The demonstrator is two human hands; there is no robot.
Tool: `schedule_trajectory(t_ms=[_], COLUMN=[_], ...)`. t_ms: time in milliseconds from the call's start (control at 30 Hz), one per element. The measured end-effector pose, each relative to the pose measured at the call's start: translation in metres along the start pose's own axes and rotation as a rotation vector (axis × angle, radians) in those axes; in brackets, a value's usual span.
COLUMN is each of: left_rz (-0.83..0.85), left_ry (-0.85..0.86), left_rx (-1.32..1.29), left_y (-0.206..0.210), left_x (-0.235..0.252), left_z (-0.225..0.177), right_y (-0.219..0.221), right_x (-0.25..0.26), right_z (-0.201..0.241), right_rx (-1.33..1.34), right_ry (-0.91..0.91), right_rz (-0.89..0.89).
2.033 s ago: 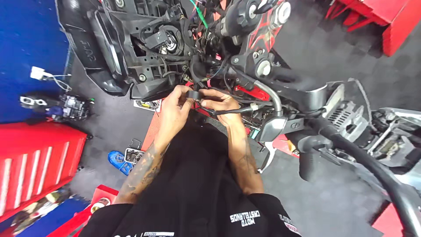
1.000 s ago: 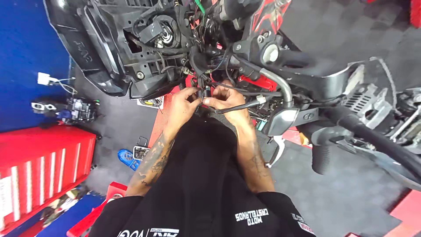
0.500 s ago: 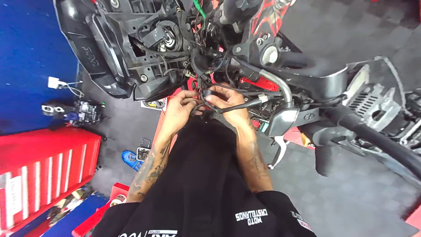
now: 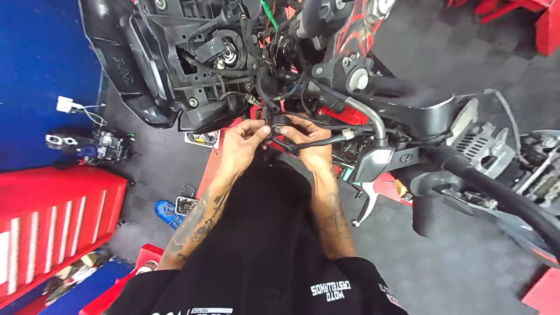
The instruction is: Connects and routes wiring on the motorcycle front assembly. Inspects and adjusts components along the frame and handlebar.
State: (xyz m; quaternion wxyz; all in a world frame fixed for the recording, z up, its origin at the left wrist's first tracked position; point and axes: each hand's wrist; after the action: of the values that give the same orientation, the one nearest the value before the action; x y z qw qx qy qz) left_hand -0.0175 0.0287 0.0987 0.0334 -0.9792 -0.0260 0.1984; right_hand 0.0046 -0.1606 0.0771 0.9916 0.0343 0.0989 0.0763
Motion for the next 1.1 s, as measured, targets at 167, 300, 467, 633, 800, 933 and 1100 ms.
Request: schedule_trajectory(t_ms=[167, 300, 467, 633, 800, 933, 1100], left_rz=[-0.030, 0.005, -0.064, -0.193, -0.215, -0.149, -0.061], left_ry=[0.097, 0.097, 0.048, 0.123, 0.290, 0.393, 0.372], left_rx=[0.056, 0.064, -0.017, 0.137, 0.690, 0.742, 0.663], left_y=[0.006, 0.004, 0.009, 0.014, 0.020, 0.021, 0.020], left_x=[-0.006, -0.005, -0.004, -0.009, -0.017, -0.018, -0.022], left_z=[0.007, 0.009, 0.014, 0.010, 0.001, 0.006, 0.005], right_y=[0.002, 0.001, 0.010, 0.011, 0.018, 0.030, 0.036], right_x=[0.004, 0.010, 0.024, 0.015, 0.024, 0.023, 0.009], right_z=[0.000, -0.003, -0.012, -0.019, -0.019, -0.028, -0.018], right_rx=[0.127, 0.230, 0.251, 0.183, 0.375, 0.629, 0.608], right_ry=[0.017, 0.041, 0.051, 0.222, 0.398, 0.529, 0.494], right_rz=[0.001, 0.126, 0.108, 0.155, 0.229, 0.334, 0.266])
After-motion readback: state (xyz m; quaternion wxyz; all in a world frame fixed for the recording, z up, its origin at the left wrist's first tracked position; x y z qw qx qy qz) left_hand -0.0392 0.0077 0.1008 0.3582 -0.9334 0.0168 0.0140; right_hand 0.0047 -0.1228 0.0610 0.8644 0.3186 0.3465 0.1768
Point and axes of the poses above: each hand's wrist, its own x-axis towards the middle knuckle, its own y-axis out of the palm, z = x × y
